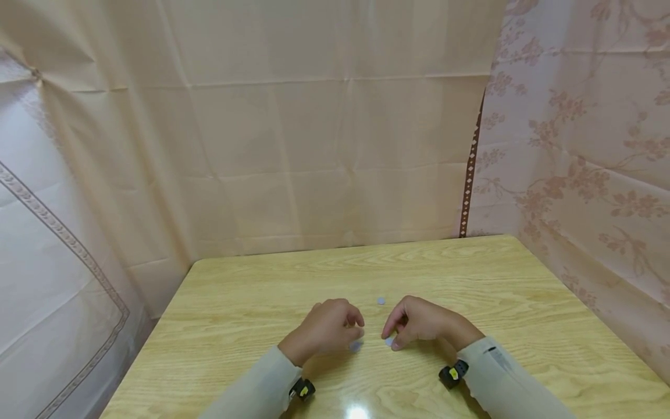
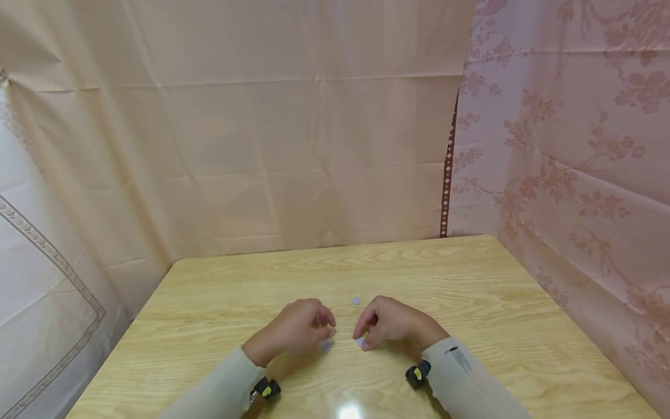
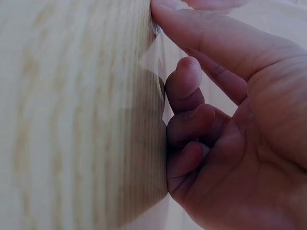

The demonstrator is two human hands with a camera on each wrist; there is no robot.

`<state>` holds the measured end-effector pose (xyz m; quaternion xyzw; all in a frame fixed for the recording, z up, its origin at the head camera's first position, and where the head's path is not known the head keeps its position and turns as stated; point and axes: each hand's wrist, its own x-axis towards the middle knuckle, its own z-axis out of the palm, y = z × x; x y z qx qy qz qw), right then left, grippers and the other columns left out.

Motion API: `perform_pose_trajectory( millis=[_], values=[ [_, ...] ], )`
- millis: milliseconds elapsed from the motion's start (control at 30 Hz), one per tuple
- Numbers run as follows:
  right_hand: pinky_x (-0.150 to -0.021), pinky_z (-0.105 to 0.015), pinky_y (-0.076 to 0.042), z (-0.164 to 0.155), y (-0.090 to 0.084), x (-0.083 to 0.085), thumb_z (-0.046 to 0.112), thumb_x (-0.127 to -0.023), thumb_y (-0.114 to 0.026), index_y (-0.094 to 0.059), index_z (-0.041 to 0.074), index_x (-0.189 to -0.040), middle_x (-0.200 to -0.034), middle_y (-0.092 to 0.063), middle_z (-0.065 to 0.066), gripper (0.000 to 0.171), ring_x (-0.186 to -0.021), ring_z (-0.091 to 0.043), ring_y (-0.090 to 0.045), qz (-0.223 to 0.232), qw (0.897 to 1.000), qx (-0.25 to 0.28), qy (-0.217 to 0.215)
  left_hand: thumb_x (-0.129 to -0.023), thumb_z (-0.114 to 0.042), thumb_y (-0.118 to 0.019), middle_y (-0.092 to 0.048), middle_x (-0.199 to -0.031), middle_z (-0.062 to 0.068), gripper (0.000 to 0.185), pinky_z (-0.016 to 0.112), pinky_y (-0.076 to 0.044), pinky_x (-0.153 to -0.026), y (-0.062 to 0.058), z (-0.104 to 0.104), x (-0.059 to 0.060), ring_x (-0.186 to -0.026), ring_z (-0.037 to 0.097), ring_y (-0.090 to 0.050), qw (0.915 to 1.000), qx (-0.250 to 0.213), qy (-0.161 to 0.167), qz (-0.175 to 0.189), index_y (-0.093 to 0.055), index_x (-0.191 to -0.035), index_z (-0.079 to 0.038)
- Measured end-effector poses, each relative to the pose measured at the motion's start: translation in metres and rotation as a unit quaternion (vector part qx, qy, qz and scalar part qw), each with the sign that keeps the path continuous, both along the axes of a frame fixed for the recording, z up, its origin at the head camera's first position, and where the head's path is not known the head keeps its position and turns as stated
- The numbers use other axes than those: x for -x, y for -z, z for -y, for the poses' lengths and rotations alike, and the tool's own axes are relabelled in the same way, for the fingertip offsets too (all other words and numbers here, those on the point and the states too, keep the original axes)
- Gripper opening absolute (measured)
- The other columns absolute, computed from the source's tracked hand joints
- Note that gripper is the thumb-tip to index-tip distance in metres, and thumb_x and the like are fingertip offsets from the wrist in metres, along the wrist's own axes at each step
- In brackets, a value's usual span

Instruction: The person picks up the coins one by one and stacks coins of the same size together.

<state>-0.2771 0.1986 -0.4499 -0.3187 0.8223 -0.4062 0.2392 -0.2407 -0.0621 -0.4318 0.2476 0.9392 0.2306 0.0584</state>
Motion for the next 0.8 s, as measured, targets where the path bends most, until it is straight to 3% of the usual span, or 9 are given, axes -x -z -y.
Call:
perform_pose_trajectory(
  millis=[233, 533, 800],
  values=[
    [-0.053, -0.021, -0.039, -0.001, 0.0, 0.002, 0.007, -0.08, -0.088, -0.083, 0.014, -0.094, -0.067, -0.066, -0.004, 0.016, -0.057, -0.007, -0.048, 0.003, 1.0, 0.004, 0.002, -0.094, -0.028, -0.075, -0.067, -0.087, -0.012, 0.008, 0.025, -0.05, -0.066, 0.004, -0.011, 0.013, -0.071, 0.005, -0.057, 0.9998, -0.008, -0.004, 0.02, -0.077, -0.096, -0.02],
    [-0.052, -0.021, -0.038, -0.001, 0.0, 0.0, 0.006, -0.08, -0.088, -0.082, 0.012, -0.09, -0.067, -0.065, -0.007, 0.013, -0.056, -0.008, -0.046, 0.0, 1.0, 0.008, 0.012, -0.092, -0.023, -0.073, -0.063, -0.079, -0.01, 0.005, 0.026, -0.046, -0.06, 0.002, -0.017, 0.03, -0.068, 0.009, -0.054, 0.9996, -0.014, -0.01, 0.022, -0.074, -0.089, -0.021],
    [-0.052, -0.021, -0.038, -0.002, -0.001, 0.0, 0.008, -0.079, -0.089, -0.08, 0.012, -0.088, -0.066, -0.063, -0.004, 0.013, -0.057, -0.008, -0.047, -0.004, 1.0, 0.001, 0.013, -0.09, -0.022, -0.074, -0.066, -0.083, -0.01, 0.003, 0.028, -0.05, -0.063, 0.006, -0.021, 0.049, -0.072, 0.011, -0.059, 0.9979, -0.02, -0.026, 0.057, -0.073, -0.089, -0.02]
  ],
)
